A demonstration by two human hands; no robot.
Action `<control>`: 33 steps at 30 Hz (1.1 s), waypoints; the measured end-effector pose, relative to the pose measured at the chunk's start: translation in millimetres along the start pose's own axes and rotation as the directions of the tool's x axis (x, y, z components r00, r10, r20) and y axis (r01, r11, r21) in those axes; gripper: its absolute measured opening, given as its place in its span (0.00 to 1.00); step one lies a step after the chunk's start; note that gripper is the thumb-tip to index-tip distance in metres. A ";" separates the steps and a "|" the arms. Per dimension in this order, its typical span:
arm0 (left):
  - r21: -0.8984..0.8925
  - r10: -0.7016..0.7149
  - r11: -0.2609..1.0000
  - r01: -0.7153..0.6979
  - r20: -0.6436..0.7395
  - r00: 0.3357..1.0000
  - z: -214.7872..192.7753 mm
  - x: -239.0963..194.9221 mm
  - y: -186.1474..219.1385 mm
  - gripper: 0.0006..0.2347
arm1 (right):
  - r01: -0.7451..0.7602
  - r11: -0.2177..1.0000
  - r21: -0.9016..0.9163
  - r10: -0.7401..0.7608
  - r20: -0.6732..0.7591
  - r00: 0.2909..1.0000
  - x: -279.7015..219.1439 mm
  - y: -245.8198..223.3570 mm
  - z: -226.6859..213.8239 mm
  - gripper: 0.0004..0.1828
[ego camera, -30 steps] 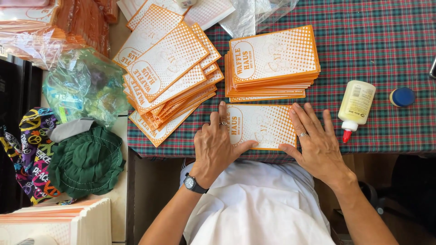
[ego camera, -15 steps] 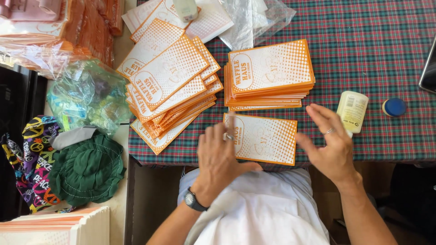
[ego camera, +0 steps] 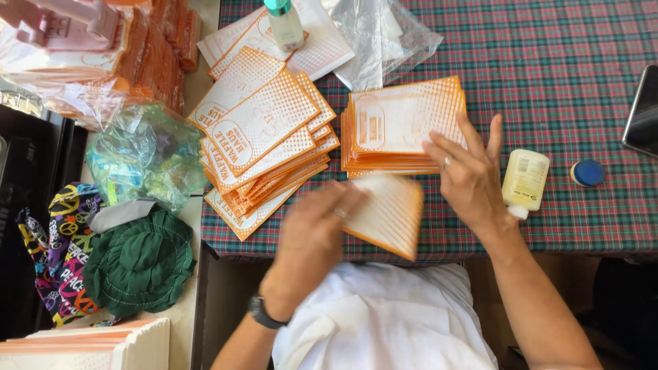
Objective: Folding and gluing pre-printed paper sheets to assemble bags at a workstation.
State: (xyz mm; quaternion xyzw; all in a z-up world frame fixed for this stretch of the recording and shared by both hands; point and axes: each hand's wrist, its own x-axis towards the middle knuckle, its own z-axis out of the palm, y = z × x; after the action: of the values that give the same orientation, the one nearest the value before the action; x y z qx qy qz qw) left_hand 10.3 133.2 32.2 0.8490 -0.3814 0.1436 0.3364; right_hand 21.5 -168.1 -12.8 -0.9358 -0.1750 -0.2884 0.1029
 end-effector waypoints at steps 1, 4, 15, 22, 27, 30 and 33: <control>0.002 0.008 1.000 -0.008 -0.006 1.000 -15.7 10.5 -8.6 0.23 | 0.003 1.000 -0.006 -0.003 -0.008 1.000 -2.9 -4.7 -5.7 0.11; 0.234 -0.045 0.967 0.104 -0.242 0.969 -49.5 28.5 -37.7 0.23 | -0.038 0.999 0.034 0.040 -0.040 0.998 -24.4 -24.1 -22.2 0.12; 0.435 -0.012 0.889 0.145 -0.294 0.956 31.3 26.9 -82.3 0.22 | -0.195 0.932 0.304 0.200 0.015 0.980 -88.0 -58.9 -36.8 0.16; -0.093 0.051 0.995 -0.035 0.175 0.983 70.2 17.4 -14.5 0.13 | -0.500 0.775 0.387 0.478 0.159 0.864 -90.7 -43.9 -56.0 0.25; -0.110 -0.025 0.993 0.048 0.203 0.979 77.1 19.3 -19.2 0.07 | -0.531 0.654 0.539 0.524 0.183 0.832 -89.1 -39.8 -57.9 0.23; -0.141 -0.058 0.986 0.092 0.229 0.972 81.1 19.8 -22.1 0.09 | -0.538 0.642 0.547 0.530 0.191 0.826 -86.0 -39.8 -59.4 0.22; -0.206 -0.077 0.971 0.123 0.221 0.972 74.7 28.7 -19.8 0.05 | -0.519 0.637 0.570 0.530 0.164 0.832 -81.3 -41.9 -61.7 0.22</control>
State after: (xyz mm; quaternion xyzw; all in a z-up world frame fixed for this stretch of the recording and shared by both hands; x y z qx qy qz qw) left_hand 43.3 76.1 -17.3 0.8355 -0.3849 -0.0075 0.3920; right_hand -88.6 -169.6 -5.6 -0.8625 0.0240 -0.1851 0.4704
